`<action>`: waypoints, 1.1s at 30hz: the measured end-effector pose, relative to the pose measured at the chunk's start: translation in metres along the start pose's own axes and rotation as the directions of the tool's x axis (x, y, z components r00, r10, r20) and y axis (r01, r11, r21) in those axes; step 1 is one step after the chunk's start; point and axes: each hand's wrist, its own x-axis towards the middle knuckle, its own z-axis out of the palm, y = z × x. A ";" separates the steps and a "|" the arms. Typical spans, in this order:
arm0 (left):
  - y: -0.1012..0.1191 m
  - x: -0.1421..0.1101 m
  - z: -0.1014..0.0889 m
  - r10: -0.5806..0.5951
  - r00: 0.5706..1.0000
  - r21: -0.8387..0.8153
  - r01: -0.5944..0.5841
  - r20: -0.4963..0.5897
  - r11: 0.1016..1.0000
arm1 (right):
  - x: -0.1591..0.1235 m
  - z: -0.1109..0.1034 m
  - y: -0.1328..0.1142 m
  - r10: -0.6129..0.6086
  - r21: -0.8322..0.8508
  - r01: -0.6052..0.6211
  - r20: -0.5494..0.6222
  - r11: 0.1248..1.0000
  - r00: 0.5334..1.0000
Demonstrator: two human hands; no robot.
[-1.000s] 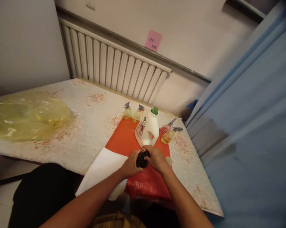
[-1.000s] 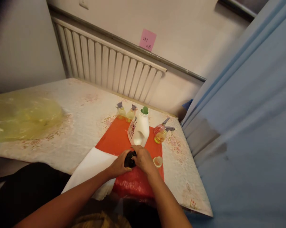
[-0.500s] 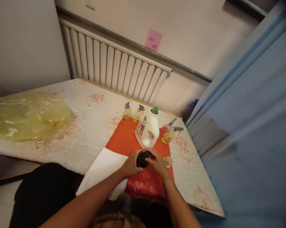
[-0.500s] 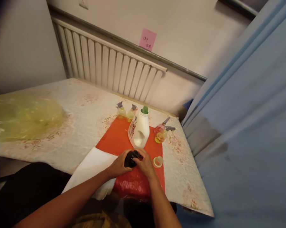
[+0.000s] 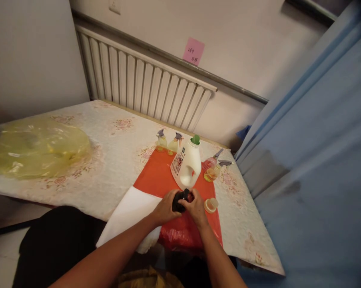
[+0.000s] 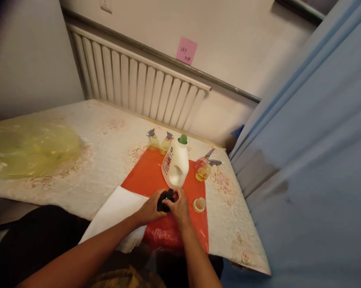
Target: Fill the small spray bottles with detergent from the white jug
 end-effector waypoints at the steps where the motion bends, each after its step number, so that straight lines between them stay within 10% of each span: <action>1: 0.000 0.000 0.000 0.001 1.000 0.002 -0.001 0.000 1.000 | 0.000 -0.002 0.000 -0.017 0.008 0.017 0.020 1.000 1.000; 20: 0.001 -0.001 -0.008 0.029 0.996 -0.009 -0.028 0.079 1.000 | -0.013 0.004 0.009 -0.063 -0.048 0.067 0.076 0.997 0.995; 28: -0.014 -0.031 -0.040 0.163 0.978 0.483 -0.081 -0.131 0.872 | -0.018 0.014 0.011 -0.013 -0.036 0.016 0.078 0.999 0.997; 33: -0.021 -0.036 -0.059 0.076 0.996 0.645 -0.025 -0.052 0.764 | -0.015 0.015 0.005 -0.019 -0.014 0.020 0.048 1.000 0.999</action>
